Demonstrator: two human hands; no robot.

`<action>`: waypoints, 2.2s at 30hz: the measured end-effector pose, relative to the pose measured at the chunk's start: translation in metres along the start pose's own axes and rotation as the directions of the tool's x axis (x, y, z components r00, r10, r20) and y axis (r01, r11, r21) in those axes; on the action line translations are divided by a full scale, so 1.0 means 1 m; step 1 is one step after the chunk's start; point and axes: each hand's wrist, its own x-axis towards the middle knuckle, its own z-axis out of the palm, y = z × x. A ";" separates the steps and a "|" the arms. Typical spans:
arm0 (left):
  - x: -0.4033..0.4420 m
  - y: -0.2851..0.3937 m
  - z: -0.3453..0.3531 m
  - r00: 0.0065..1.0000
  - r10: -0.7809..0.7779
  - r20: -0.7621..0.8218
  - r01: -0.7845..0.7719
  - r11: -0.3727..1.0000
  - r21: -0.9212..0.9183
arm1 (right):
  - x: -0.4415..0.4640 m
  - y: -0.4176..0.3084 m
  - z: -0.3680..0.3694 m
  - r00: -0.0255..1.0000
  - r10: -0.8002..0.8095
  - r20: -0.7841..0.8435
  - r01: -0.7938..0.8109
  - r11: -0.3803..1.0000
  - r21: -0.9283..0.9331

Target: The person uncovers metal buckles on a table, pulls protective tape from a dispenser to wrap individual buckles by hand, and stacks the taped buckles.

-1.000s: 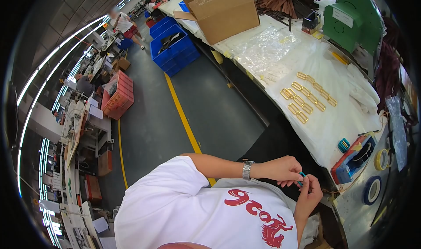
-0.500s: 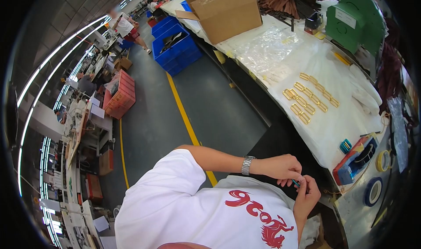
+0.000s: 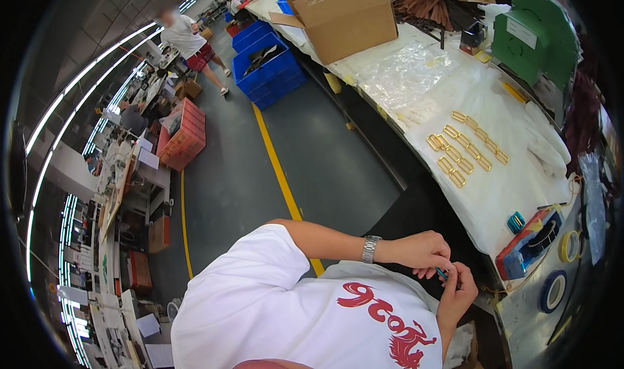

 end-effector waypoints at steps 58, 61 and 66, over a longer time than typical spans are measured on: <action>0.163 0.080 -0.020 0.779 0.624 0.066 -0.418 0.437 0.796 | -0.009 0.001 -0.037 0.962 0.260 0.082 -0.273 0.911 0.309; 0.190 0.074 -0.015 0.805 0.583 0.105 -0.389 0.386 0.836 | -0.013 0.006 -0.046 0.952 0.295 0.082 -0.306 0.903 0.302; 0.200 0.071 -0.010 0.867 0.488 0.102 -0.312 0.371 0.874 | -0.016 0.024 -0.057 0.949 0.310 0.055 -0.311 0.893 0.327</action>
